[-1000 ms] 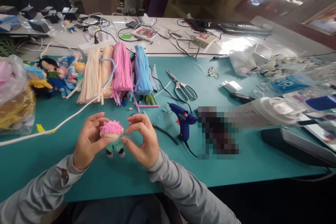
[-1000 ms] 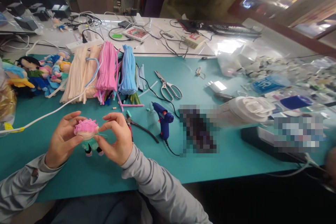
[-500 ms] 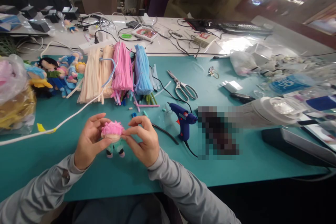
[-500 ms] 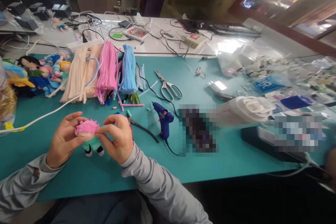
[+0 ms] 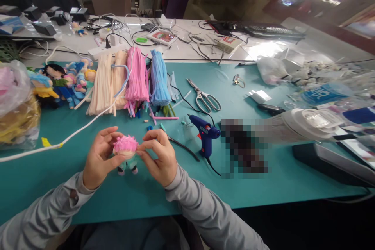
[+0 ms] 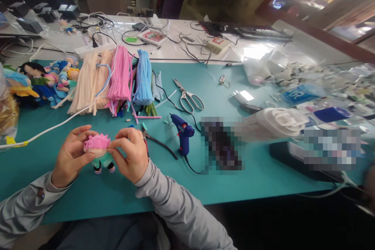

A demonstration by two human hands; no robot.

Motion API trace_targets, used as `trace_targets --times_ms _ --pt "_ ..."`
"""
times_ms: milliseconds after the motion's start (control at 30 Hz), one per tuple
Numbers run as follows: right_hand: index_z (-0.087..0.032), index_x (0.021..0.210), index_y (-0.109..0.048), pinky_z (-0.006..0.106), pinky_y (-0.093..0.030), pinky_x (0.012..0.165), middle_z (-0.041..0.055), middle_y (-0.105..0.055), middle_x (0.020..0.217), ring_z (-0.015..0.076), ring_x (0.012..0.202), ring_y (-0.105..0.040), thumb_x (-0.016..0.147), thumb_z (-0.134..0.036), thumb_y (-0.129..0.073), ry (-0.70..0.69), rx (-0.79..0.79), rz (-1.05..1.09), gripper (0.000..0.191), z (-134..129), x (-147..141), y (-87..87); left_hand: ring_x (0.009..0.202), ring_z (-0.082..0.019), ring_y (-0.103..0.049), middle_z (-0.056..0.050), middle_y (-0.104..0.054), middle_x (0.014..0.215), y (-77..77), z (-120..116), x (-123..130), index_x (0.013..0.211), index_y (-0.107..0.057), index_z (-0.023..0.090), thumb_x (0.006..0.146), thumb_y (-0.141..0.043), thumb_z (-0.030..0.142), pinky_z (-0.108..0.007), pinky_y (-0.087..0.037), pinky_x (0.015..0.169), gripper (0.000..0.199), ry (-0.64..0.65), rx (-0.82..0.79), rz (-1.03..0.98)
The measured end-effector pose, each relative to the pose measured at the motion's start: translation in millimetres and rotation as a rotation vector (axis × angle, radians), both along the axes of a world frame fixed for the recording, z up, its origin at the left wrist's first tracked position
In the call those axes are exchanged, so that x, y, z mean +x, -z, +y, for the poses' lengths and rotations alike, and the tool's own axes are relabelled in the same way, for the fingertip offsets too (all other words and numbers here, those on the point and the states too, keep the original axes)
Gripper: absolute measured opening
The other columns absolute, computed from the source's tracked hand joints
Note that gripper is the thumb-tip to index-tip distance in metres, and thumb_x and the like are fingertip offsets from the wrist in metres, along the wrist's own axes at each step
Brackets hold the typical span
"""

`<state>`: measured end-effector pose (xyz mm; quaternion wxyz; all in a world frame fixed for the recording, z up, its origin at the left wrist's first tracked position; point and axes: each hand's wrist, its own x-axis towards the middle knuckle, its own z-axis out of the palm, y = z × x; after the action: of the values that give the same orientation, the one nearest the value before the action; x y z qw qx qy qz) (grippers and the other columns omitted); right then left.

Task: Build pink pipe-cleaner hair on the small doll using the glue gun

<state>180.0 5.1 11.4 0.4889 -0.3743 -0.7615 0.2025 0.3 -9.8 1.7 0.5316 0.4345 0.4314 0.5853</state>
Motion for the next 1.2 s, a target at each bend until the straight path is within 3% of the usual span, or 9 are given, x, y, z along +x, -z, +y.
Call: trace_targets --times_ms 167,333,767,1033,1200 --pt "-0.021 0.091 -0.066 0.04 -0.05 0.077 0.0069 -0.058 0.092 0.0217 0.084 -0.058 0.083 -0.024 -0.06 -0.014 -0.017 0.043 0.01 -1.2 0.3 -2.0 0.077 -0.017 -0.068 -0.004 -0.066 0.091 -0.4 -1.6 0.6 0.111 -0.058 0.021 0.062 -0.083 0.02 -0.027 -0.056 0.065 0.055 -0.035 0.053 0.032" --pt "-0.021 0.085 -0.066 0.04 -0.051 0.078 0.0059 -0.057 0.09 0.0203 0.083 -0.058 0.084 -0.025 -0.062 -0.006 0.002 0.02 0.006 -1.8 1.1 -2.0 0.081 -0.017 -0.067 -0.004 -0.066 0.093 1.5 -5.7 0.9 0.11 -0.06 0.022 0.06 -0.084 0.019 -0.029 -0.057 0.069 0.056 -0.049 0.085 0.08" --pt "-0.022 0.086 -0.062 0.036 -0.05 0.074 0.0051 -0.058 0.09 0.019 0.081 -0.058 0.084 -0.015 -0.061 -0.032 0.112 0.002 0.007 -2.2 0.4 -3.0 0.086 -0.018 -0.067 -0.003 -0.066 0.094 4.2 -7.9 0.2 0.113 -0.06 0.025 0.064 -0.082 0.016 -0.031 -0.056 0.073 0.054 -0.029 0.162 0.099" --pt "-0.021 0.101 -0.059 0.039 -0.051 0.081 0.0087 -0.059 0.101 0.0229 0.093 -0.059 0.085 -0.022 -0.06 -0.081 -0.063 0.181 0.016 -2.5 1.9 -5.3 0.084 -0.017 -0.068 -0.004 -0.067 0.094 -2.9 -10.5 9.0 0.108 -0.059 0.022 0.069 -0.079 0.018 -0.028 -0.057 0.071 0.044 -0.134 0.25 0.149" --pt "-0.019 0.115 -0.052 0.042 -0.049 0.092 0.0121 -0.059 0.112 0.026 0.105 -0.058 0.084 -0.043 -0.067 -0.199 -0.233 0.211 0.042 0.4 0.2 -1.0 0.086 -0.016 -0.068 -0.003 -0.068 0.095 -4.5 -8.8 11.4 0.112 -0.059 0.023 0.071 -0.074 0.008 -0.025 -0.058 0.071 0.046 -0.127 0.366 0.119"
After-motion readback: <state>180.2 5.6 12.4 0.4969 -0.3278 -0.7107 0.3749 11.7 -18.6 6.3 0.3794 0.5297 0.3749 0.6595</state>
